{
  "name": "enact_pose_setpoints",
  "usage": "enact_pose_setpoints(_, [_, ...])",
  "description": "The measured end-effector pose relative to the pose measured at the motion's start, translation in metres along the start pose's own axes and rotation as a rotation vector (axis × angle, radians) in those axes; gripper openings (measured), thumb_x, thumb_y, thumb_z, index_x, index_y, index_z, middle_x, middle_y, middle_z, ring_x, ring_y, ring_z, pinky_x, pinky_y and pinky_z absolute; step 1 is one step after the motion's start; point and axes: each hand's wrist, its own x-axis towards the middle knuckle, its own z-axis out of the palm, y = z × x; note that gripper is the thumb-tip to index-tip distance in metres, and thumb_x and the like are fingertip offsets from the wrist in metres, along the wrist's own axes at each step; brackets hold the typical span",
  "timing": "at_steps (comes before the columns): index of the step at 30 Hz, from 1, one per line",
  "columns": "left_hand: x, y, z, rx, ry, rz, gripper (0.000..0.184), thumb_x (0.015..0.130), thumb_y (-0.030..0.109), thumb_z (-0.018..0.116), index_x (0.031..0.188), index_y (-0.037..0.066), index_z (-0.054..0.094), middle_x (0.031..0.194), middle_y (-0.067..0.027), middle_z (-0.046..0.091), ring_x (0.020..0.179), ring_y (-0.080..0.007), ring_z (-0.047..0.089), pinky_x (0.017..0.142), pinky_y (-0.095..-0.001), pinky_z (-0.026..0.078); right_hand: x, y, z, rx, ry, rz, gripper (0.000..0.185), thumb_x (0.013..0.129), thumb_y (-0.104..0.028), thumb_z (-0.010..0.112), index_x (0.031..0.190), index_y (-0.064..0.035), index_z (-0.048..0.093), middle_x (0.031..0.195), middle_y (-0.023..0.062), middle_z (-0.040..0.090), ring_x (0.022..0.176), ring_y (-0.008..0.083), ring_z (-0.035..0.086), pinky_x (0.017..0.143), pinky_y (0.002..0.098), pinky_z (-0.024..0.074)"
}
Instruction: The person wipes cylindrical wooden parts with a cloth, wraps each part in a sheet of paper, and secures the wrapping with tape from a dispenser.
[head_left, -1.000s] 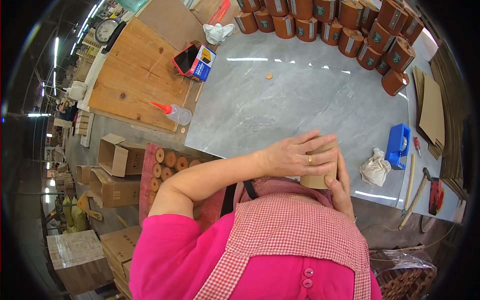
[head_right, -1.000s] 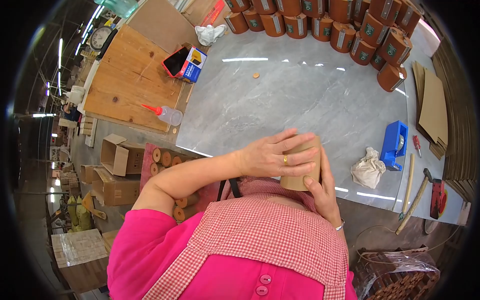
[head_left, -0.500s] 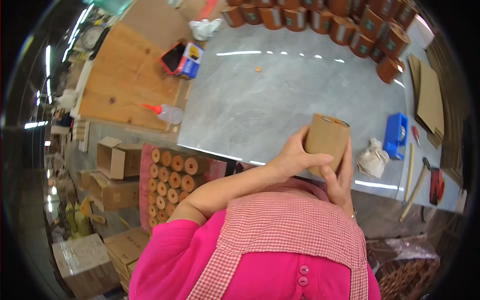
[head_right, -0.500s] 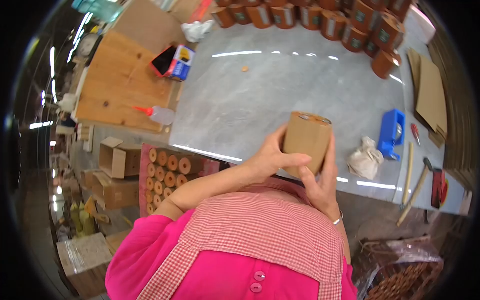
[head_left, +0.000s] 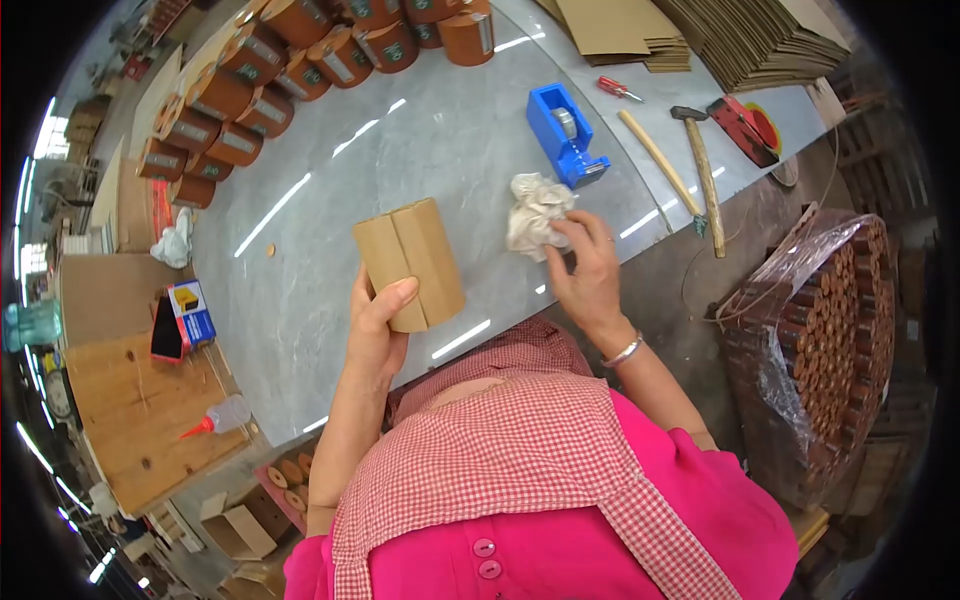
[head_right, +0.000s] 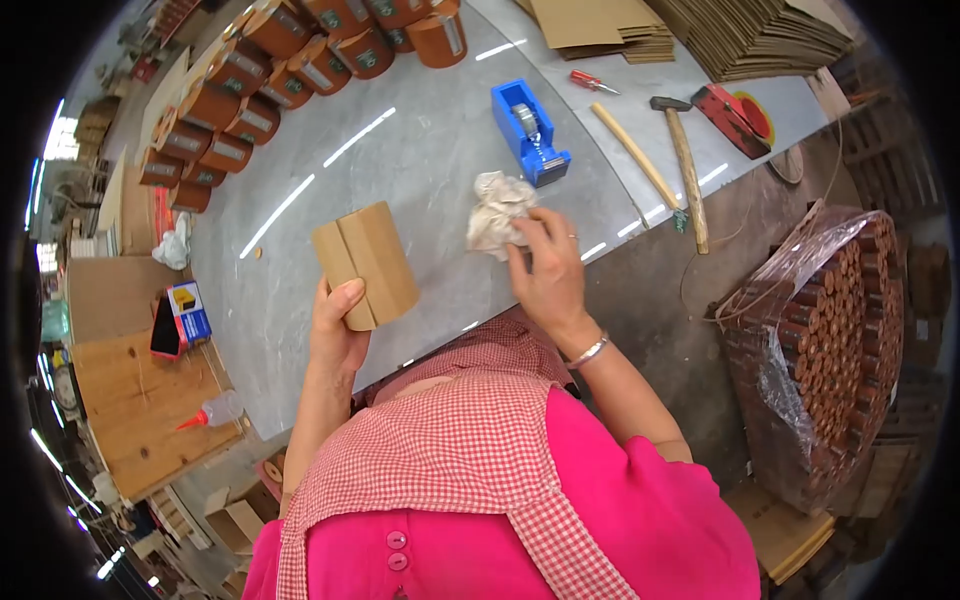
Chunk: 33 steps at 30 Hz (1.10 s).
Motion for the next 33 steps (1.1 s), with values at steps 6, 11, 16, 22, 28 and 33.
enact_pose_setpoints(6, [0.033, 0.022, 0.025, 0.004, -0.171, 0.034, 0.074, 0.080, 0.028, 0.074, 0.140, -0.002, 0.044, 0.127, -0.0120, 0.060, 0.115, -0.0218, 0.063, 0.096, -0.0370, 0.053, 0.026, -0.013, 0.004, 0.153, 0.006, -0.046, 0.027, 0.080, -0.007, 0.074, 0.105, -0.0006, 0.068, 0.114, 0.0153, 0.062, 0.104, 0.0353, 0.059, 0.091, 0.0433, 0.0480])
enact_pose_setpoints(11, [0.091, 0.045, 0.050, 0.045, -0.363, 0.057, 0.072, 0.081, 0.024, 0.074, 0.141, -0.002, 0.045, 0.129, -0.0129, 0.060, 0.116, -0.0223, 0.063, 0.098, -0.0369, 0.053, 0.063, 0.007, -0.024, 0.011, 0.392, 0.015, 0.019, 0.084, -0.010, 0.073, 0.100, -0.0023, 0.070, 0.111, 0.0140, 0.064, 0.104, 0.0337, 0.059, 0.089, 0.0412, 0.0466])
enact_pose_setpoints(16, [0.170, 0.062, 0.102, 0.137, -0.664, 0.001, 0.062, 0.087, 0.025, 0.069, 0.139, -0.003, 0.048, 0.127, -0.0149, 0.063, 0.112, -0.0231, 0.067, 0.095, -0.0384, 0.055, 0.094, 0.067, -0.004, 0.251, 0.156, 0.259, 0.025, 0.095, -0.026, 0.068, 0.093, -0.0014, 0.072, 0.099, 0.0157, 0.069, 0.092, 0.0310, 0.064, 0.084, 0.0402, 0.0489])
enact_pose_setpoints(22, [0.221, 0.041, 0.132, 0.222, -0.654, -0.102, 0.058, 0.074, 0.027, 0.085, 0.119, -0.001, 0.062, 0.104, -0.0131, 0.070, 0.091, -0.0232, 0.070, 0.080, -0.0369, 0.058, 0.105, 0.102, 0.007, 0.470, -0.117, 0.392, 0.027, 0.101, -0.019, 0.063, 0.093, 0.0054, 0.071, 0.093, 0.0037, 0.067, 0.086, 0.0120, 0.058, 0.082, 0.0280, 0.0464])
enact_pose_setpoints(28, [0.228, 0.034, 0.136, 0.165, -0.670, -0.237, 0.066, 0.075, 0.032, 0.082, 0.126, -0.003, 0.058, 0.108, -0.0167, 0.069, 0.094, -0.0258, 0.071, 0.085, -0.0390, 0.057, 0.106, 0.100, 0.000, 0.574, -0.127, 0.431, 0.022, 0.100, -0.013, 0.065, 0.088, 0.0048, 0.070, 0.097, 0.0042, 0.063, 0.090, 0.0109, 0.055, 0.087, 0.0272, 0.0429])
enact_pose_setpoints(33, [0.226, 0.030, 0.136, 0.100, -0.676, -0.236, 0.066, 0.077, 0.033, 0.080, 0.126, -0.005, 0.058, 0.109, -0.0199, 0.069, 0.095, -0.0281, 0.072, 0.087, -0.0419, 0.058, 0.103, 0.103, 0.005, 0.630, -0.038, 0.442, 0.021, 0.101, -0.012, 0.064, 0.091, 0.0047, 0.072, 0.096, 0.0042, 0.063, 0.091, 0.0109, 0.056, 0.088, 0.0272, 0.0434])
